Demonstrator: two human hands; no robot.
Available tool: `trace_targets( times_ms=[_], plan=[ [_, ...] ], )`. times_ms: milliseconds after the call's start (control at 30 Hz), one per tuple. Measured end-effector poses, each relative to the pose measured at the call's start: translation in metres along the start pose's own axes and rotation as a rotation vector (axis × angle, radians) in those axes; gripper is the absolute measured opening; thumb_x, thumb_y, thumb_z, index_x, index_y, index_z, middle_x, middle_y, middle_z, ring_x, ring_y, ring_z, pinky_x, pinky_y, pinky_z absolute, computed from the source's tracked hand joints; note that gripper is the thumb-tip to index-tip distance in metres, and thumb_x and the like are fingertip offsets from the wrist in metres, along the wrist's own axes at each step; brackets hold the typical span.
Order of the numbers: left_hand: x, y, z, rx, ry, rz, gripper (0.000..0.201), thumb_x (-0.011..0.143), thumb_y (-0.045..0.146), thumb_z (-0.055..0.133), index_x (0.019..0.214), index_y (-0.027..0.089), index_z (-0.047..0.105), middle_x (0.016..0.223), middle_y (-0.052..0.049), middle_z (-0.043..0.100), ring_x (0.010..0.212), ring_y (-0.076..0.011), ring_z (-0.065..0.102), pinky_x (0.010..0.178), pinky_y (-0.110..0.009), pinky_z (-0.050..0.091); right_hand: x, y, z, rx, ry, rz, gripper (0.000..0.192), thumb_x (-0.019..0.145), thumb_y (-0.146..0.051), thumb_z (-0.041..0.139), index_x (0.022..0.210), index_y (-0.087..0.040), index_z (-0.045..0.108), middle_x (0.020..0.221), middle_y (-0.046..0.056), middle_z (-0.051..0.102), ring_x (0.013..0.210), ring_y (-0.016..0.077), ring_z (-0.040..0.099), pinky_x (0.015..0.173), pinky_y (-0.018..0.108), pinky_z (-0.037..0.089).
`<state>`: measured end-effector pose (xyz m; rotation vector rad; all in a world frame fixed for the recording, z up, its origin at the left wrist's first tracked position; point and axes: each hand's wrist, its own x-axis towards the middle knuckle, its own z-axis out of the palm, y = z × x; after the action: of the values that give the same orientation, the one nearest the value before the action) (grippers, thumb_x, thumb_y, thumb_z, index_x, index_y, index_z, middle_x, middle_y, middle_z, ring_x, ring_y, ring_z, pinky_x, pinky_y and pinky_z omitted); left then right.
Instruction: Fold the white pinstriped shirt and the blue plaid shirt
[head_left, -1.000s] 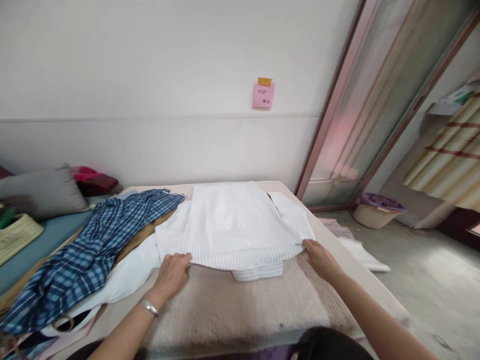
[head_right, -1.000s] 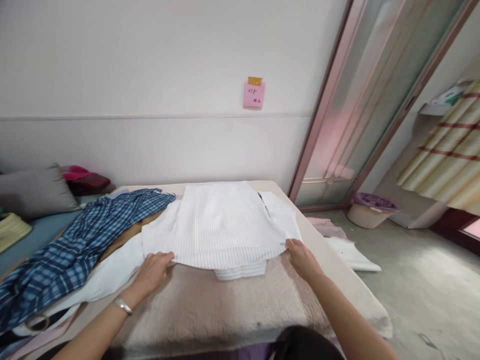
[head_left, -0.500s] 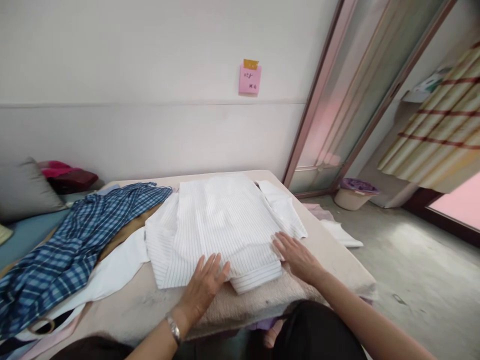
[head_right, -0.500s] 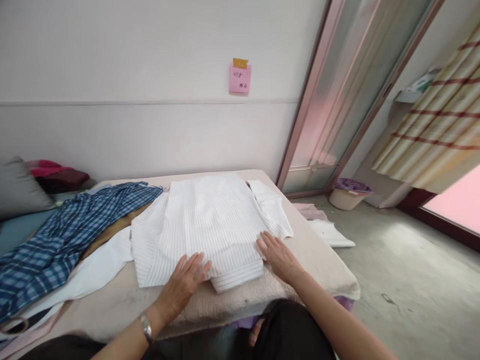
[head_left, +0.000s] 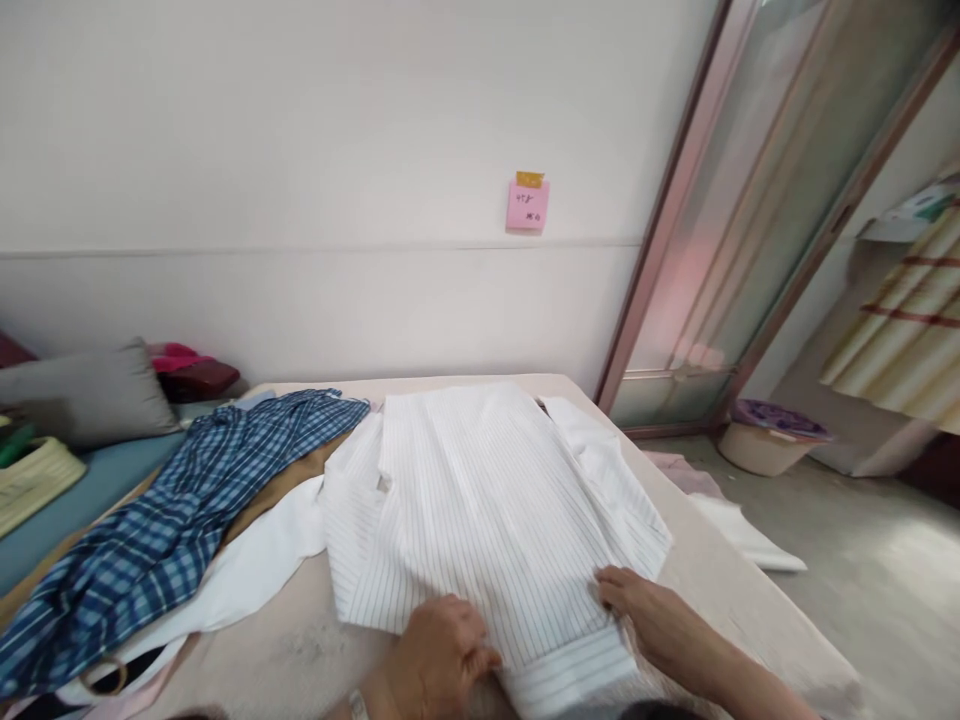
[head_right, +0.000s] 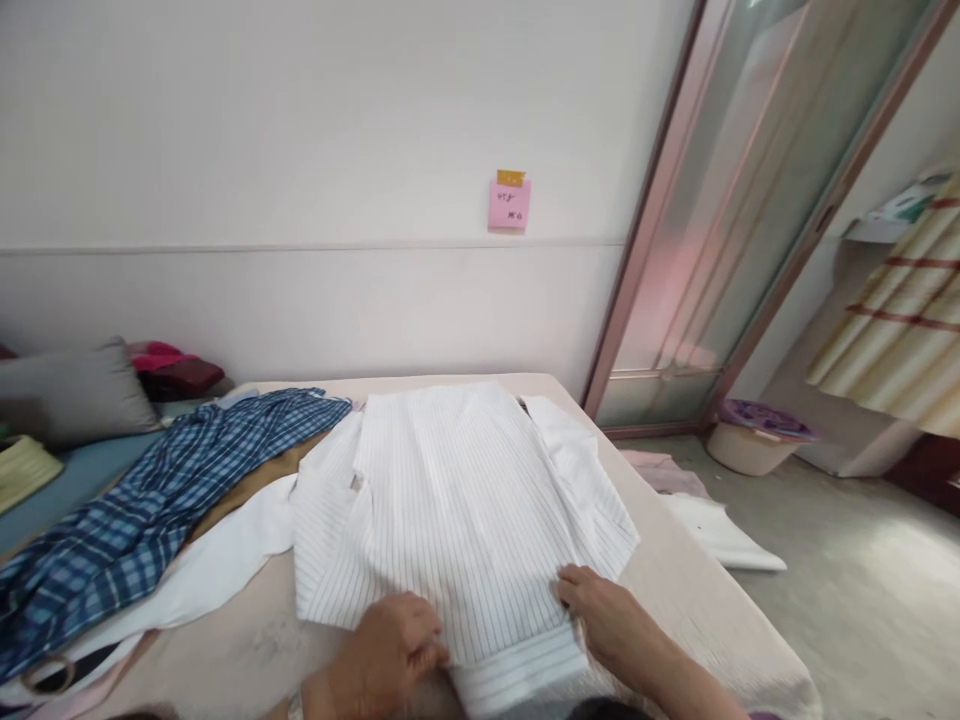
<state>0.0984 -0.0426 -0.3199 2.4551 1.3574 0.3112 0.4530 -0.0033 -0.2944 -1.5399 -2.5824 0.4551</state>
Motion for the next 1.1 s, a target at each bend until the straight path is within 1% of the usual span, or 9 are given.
trace_targets(
  times_ms=[100, 200, 367, 533, 633, 733, 833, 967, 1100],
  plan=[
    [-0.010, -0.052, -0.041, 0.076, 0.192, -0.335, 0.032, 0.106, 0.033, 0.035, 0.091, 0.021, 0.062, 0.095, -0.007, 0.070, 0.091, -0.0227, 0.065, 0.080, -0.035, 0.045, 0.009, -0.014, -0.011, -0.034, -0.037, 0.081, 0.045, 0.076, 0.001, 0.044, 0.106, -0.022, 0.069, 0.107, 0.008, 0.068, 0.102, 0.0227, 0.065, 0.087, 0.032, 0.047],
    [-0.024, -0.122, -0.080, 0.280, 0.341, -0.724, 0.030, 0.105, 0.029, 0.032, 0.108, 0.016, 0.059, 0.109, -0.015, 0.067, 0.100, -0.0273, 0.065, 0.081, -0.036, 0.045, 0.037, -0.056, -0.022, -0.037, -0.045, 0.053, 0.039, 0.083, -0.001, 0.044, 0.107, -0.020, 0.067, 0.106, 0.009, 0.068, 0.099, 0.0226, 0.066, 0.085, 0.032, 0.046],
    [-0.029, -0.195, -0.093, 0.112, 0.305, -1.028, 0.033, 0.097, 0.039, 0.051, 0.114, 0.011, 0.056, 0.118, -0.023, 0.066, 0.107, -0.0335, 0.066, 0.083, -0.038, 0.045, 0.097, -0.168, 0.006, 0.073, -0.106, -0.127, 0.016, 0.098, -0.013, 0.049, 0.102, -0.020, 0.064, 0.103, 0.006, 0.069, 0.096, 0.0223, 0.067, 0.082, 0.031, 0.047],
    [-0.013, -0.209, -0.089, -0.112, 0.325, -1.036, 0.014, 0.086, 0.034, 0.059, 0.085, 0.020, 0.059, 0.098, -0.015, 0.072, 0.098, -0.0318, 0.067, 0.077, -0.035, 0.043, 0.123, -0.218, 0.074, 0.026, -0.142, -0.221, 0.016, 0.095, -0.018, 0.065, 0.110, -0.018, 0.060, 0.109, 0.007, 0.067, 0.098, 0.0269, 0.066, 0.080, 0.037, 0.049],
    [-0.015, -0.209, -0.099, -0.205, 0.404, -0.990, 0.014, 0.086, 0.029, 0.049, 0.076, 0.022, 0.056, 0.086, -0.008, 0.070, 0.087, -0.0252, 0.065, 0.069, -0.031, 0.041, 0.125, -0.213, 0.094, -0.013, -0.107, -0.268, 0.022, 0.093, -0.017, 0.068, 0.112, -0.019, 0.057, 0.109, 0.007, 0.065, 0.097, 0.0289, 0.065, 0.079, 0.041, 0.051],
    [-0.031, -0.207, -0.111, -0.538, 0.607, -0.972, 0.012, 0.079, 0.030, 0.050, 0.070, 0.023, 0.050, 0.066, 0.000, 0.057, 0.065, -0.0185, 0.056, 0.056, -0.027, 0.036, 0.125, -0.204, 0.099, -0.006, -0.061, -0.320, 0.017, 0.094, -0.015, 0.065, 0.106, -0.020, 0.055, 0.103, 0.005, 0.064, 0.090, 0.0268, 0.065, 0.073, 0.039, 0.051],
    [-0.049, -0.207, -0.116, -0.711, 0.673, -1.055, 0.015, 0.071, 0.030, 0.057, 0.063, 0.023, 0.047, 0.053, 0.005, 0.044, 0.052, -0.0148, 0.045, 0.050, -0.025, 0.031, 0.122, -0.199, 0.106, 0.024, 0.037, -0.363, 0.019, 0.093, -0.017, 0.069, 0.102, -0.021, 0.053, 0.102, 0.005, 0.063, 0.089, 0.0257, 0.064, 0.070, 0.037, 0.051],
    [-0.056, -0.203, -0.114, -0.736, 0.564, -1.143, 0.016, 0.072, 0.031, 0.068, 0.068, 0.019, 0.059, 0.057, 0.001, 0.058, 0.057, -0.0186, 0.055, 0.051, -0.026, 0.037, 0.114, -0.200, 0.123, 0.047, 0.143, -0.433, 0.051, 0.076, -0.043, 0.090, 0.103, -0.021, 0.053, 0.103, 0.007, 0.062, 0.089, 0.0276, 0.063, 0.072, 0.039, 0.053],
    [-0.048, -0.189, -0.111, -1.071, 0.513, -1.038, 0.034, 0.072, 0.033, 0.080, 0.099, 0.016, 0.071, 0.088, -0.009, 0.077, 0.087, -0.0260, 0.072, 0.071, -0.031, 0.054, 0.110, -0.209, 0.132, 0.005, 0.135, -0.503, 0.065, 0.067, -0.056, 0.093, 0.104, -0.020, 0.054, 0.104, 0.008, 0.061, 0.085, 0.0281, 0.060, 0.067, 0.039, 0.052]
  ],
)
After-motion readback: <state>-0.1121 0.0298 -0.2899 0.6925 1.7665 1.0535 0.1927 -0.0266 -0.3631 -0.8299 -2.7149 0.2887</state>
